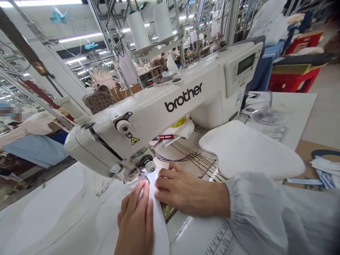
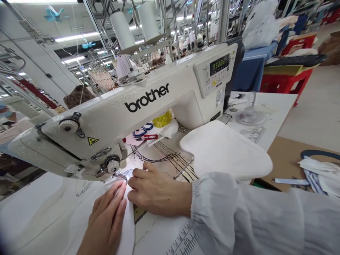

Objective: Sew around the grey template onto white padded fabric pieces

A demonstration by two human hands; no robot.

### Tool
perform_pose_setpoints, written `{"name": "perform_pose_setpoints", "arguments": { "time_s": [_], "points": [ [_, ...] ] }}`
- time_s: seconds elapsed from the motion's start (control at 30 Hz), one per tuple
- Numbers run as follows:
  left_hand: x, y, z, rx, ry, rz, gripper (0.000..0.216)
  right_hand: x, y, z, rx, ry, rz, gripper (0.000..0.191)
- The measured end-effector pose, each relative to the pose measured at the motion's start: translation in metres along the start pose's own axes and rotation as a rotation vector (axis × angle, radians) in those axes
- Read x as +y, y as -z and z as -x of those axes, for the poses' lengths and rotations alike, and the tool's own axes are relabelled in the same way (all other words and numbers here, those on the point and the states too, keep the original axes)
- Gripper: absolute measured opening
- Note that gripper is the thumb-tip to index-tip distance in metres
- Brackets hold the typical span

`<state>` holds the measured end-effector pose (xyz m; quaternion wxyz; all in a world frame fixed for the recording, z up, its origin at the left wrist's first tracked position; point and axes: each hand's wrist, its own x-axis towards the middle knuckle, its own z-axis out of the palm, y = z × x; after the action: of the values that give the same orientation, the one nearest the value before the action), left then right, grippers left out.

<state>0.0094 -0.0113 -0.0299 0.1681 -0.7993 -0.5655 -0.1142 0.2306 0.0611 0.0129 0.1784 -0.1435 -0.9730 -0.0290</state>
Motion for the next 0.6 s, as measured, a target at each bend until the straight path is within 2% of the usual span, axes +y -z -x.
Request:
{"name": "perform_pose_setpoints", "arguments": {
  "time_s": [0.17,0.27,0.43,0.5,0.6],
  "points": [
    [-0.002,0.014,0.003,-0.008,-0.070,0.036,0.037,0.000,0.000,0.003,0.024,0.053,-0.046,0.023],
    [-0.001,0.015,0.009,0.009,-0.096,0.013,0.040,-0.001,0.001,0.003,0.004,0.066,-0.061,0.024],
    [0.004,0.008,0.008,0.044,-0.023,-0.028,0.040,0.000,0.002,0.002,-0.019,0.026,-0.072,0.023],
    [0.005,0.008,0.005,0.042,0.020,-0.033,0.038,0.001,0.002,0.002,-0.005,0.041,-0.070,0.021],
    [0.003,0.009,0.006,0.039,-0.004,-0.027,0.038,0.001,0.003,0.003,0.027,0.095,-0.077,0.022]
  ]
}}
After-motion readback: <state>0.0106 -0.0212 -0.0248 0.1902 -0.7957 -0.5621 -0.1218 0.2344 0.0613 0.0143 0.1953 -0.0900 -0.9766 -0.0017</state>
